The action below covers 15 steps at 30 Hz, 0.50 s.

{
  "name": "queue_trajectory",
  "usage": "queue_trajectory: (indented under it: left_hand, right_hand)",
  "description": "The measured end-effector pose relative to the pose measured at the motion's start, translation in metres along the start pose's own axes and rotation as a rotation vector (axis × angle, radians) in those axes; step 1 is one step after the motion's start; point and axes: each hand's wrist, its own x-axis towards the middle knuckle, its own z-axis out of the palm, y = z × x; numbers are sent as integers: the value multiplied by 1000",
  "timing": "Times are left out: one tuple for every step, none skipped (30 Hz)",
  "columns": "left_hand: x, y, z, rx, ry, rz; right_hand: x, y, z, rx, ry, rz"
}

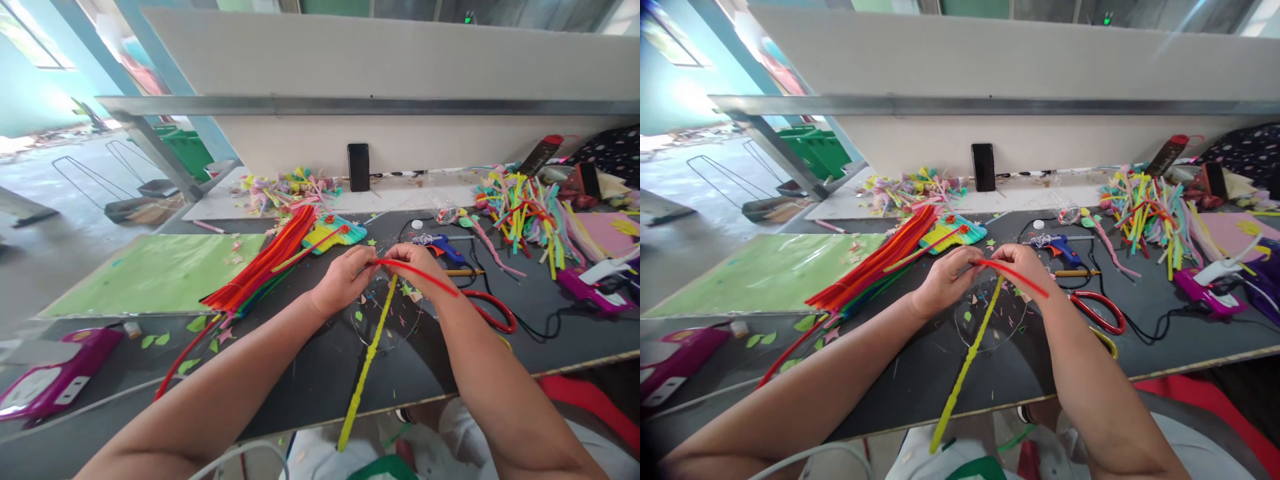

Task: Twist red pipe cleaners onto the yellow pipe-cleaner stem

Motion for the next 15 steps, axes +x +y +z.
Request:
queue_trajectory:
  left_hand:
    - [0,0,1,-22,15,-48]
    - [0,0,3,-45,29,-103]
    - [0,0,4,-74,41,-163]
    - [0,0,6,-112,52,-224]
    - [-1,0,7,-162,61,-281]
    - [0,0,9,-228,70,-335]
    - [0,0,11,-309,81,-386]
    - [0,1,12,-395,93,-432]
    - [1,1,13,-475,106,-468]
    - [1,1,14,-539,115,-490]
    - [1,1,14,-572,117,-495]
    - [1,1,13,-567,116,-479]
    - [1,0,12,-524,113,-437]
    - [1,-2,10,-454,104,-375]
    - [1,-3,8,-371,84,-296]
  right_hand:
    - [0,1,0,-18,-2,-15]
    - [0,2,1,-38,0,-28]
    - [0,3,1,-54,-1,-35]
    - [1,3,1,-63,0,-34]
    - [1,3,2,-68,-4,-30]
    - [1,3,2,-65,-8,-22]
    - [1,2,2,-54,-7,-13]
    - [1,2,3,-41,-3,-4]
    - [0,1,3,-33,0,3]
    - [0,0,3,-27,3,8]
    - [0,0,4,-21,11,13]
    - [0,0,4,-15,24,16]
    - [0,0,4,-9,33,20]
    - [1,0,4,1,43,28]
    - [1,1,4,12,51,39]
